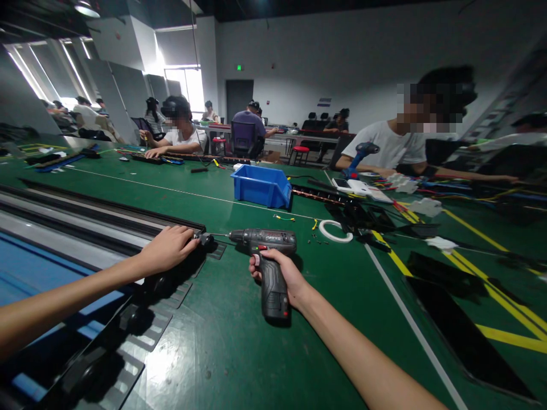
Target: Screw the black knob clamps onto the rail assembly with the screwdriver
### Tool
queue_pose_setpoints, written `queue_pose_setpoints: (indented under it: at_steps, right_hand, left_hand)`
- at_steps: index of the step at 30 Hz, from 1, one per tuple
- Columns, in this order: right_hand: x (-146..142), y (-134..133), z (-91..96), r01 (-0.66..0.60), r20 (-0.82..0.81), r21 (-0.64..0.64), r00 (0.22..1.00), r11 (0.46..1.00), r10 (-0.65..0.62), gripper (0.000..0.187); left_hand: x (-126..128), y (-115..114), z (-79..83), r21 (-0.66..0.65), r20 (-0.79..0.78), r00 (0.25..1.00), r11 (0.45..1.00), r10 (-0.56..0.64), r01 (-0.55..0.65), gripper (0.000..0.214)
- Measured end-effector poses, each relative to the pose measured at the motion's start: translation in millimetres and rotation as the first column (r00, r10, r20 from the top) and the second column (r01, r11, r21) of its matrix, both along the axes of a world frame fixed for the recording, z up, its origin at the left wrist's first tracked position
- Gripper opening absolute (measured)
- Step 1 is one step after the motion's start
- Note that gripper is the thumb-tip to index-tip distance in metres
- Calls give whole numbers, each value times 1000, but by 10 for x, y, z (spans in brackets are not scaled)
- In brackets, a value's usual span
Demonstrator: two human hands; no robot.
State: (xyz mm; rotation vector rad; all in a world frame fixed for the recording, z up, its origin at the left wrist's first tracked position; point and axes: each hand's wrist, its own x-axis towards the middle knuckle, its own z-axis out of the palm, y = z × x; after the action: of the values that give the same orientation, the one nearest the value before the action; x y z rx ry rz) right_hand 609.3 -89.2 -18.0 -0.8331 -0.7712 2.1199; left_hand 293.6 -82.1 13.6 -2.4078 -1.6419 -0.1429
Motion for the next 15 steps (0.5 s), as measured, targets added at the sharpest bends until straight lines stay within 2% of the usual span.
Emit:
queue_pose_setpoints:
  at_steps: [8,15]
  right_hand:
    - [24,-53,36,82,-55,-23,995,996,-83,19]
    - [18,-257,56,253,-69,67,966,965,-249,17]
  left_hand:
    - [-16,-18,-6,22,0,1000,1000,0,0,45]
    - [-19,-31,-6,29,38,999,1000,3,-4,44]
